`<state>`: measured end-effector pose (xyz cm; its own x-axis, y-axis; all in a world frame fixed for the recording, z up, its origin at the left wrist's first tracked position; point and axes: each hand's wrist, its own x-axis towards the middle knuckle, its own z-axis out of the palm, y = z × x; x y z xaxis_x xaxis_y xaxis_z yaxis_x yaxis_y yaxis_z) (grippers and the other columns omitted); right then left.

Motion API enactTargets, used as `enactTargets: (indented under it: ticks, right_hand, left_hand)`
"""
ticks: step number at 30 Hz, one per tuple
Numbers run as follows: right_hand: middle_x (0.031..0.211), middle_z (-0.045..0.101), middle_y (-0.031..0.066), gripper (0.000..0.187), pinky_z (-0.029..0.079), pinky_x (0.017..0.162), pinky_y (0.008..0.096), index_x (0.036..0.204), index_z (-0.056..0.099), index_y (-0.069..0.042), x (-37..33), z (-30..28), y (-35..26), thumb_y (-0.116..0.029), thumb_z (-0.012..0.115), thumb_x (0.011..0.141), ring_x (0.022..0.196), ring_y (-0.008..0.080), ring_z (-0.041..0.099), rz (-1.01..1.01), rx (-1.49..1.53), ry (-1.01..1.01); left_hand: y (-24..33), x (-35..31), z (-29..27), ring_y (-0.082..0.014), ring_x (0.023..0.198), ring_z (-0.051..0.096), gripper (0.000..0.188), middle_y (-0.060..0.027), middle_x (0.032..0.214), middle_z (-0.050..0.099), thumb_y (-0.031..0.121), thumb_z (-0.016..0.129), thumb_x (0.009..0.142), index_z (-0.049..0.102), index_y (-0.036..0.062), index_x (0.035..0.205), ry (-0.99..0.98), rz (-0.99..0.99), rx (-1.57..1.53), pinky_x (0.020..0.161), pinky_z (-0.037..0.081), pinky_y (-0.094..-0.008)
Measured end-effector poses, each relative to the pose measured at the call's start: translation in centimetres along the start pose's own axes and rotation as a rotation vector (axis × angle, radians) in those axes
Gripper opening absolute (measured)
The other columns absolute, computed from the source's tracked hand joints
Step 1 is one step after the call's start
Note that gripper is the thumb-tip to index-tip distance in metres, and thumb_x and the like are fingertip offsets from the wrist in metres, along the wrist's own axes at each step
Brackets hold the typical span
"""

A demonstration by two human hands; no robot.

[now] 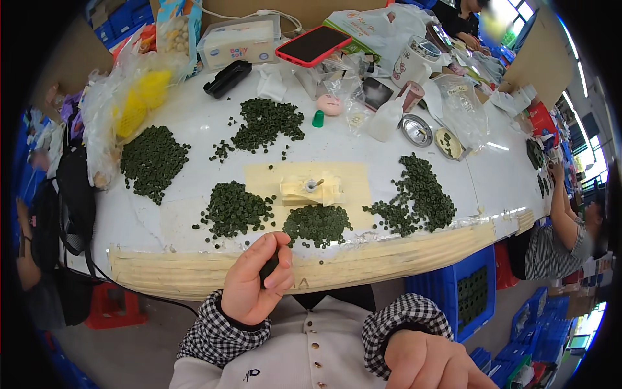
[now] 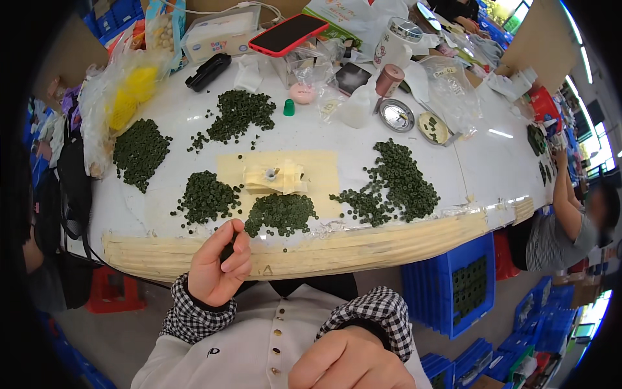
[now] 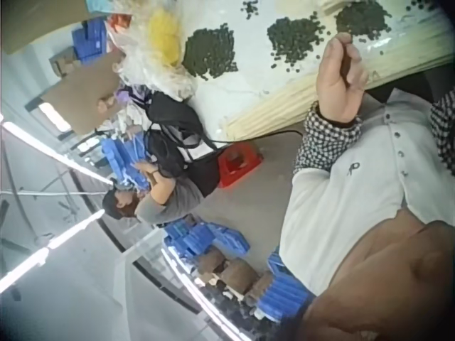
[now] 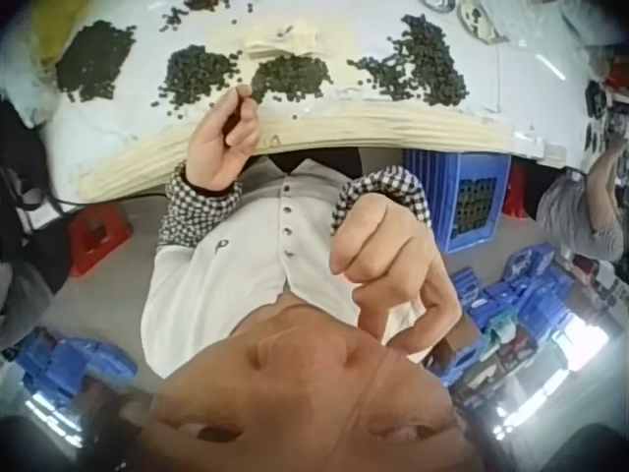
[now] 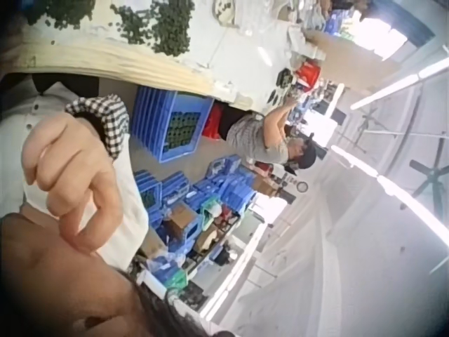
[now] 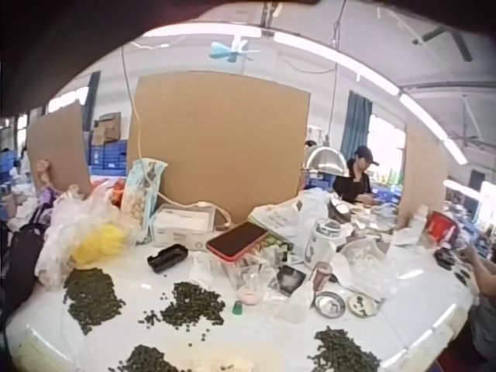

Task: The person is sorting and inspecting small green plastic parts on a factory workbench.

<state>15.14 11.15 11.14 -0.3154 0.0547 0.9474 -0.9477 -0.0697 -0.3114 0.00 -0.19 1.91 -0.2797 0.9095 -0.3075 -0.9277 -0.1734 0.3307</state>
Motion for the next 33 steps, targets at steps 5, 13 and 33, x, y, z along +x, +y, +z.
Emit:
enactTargets:
  ticks: [5,13,33]
  right_hand:
    - [0.074,0.055,0.0067,0.039,0.043,0.064,0.0304,0.114,0.047,-0.022,1.2,0.0,0.0,0.001,0.05,0.083,0.05,0.0149,0.041,-0.009,0.18,-0.012]
    - [0.107,0.052,-0.0058,0.044,0.036,0.072,0.024,0.11,0.058,-0.018,1.0,1.4,0.0,0.0,0.068,0.07,0.057,0.0087,0.048,-0.387,-0.247,0.299]
    - [0.079,0.061,0.0023,0.017,0.043,0.067,0.034,0.082,0.064,-0.006,-2.8,-2.7,0.0,-0.019,0.069,0.073,0.072,0.0161,0.053,0.374,-0.767,-0.079]
  left_hand:
    - [-0.1,0.0,0.1,-0.0054,0.049,0.034,0.021,-0.0026,0.077,0.053,0.02,0.037,0.098,0.051,0.005,0.103,0.031,0.005,0.024,0.045,0.029,-0.0195]
    - [-0.1,0.1,-0.3,-0.0059,0.049,0.036,0.023,-0.0024,0.078,0.056,0.021,0.037,0.098,0.054,0.006,0.103,0.002,-0.006,-0.002,0.048,0.03,-0.0207]
    - [0.8,-0.5,0.0,-0.0066,0.055,0.038,0.022,-0.0028,0.077,0.053,0.016,0.04,0.097,0.051,0.0028,0.11,0.121,0.075,0.071,0.051,0.032,-0.0207]
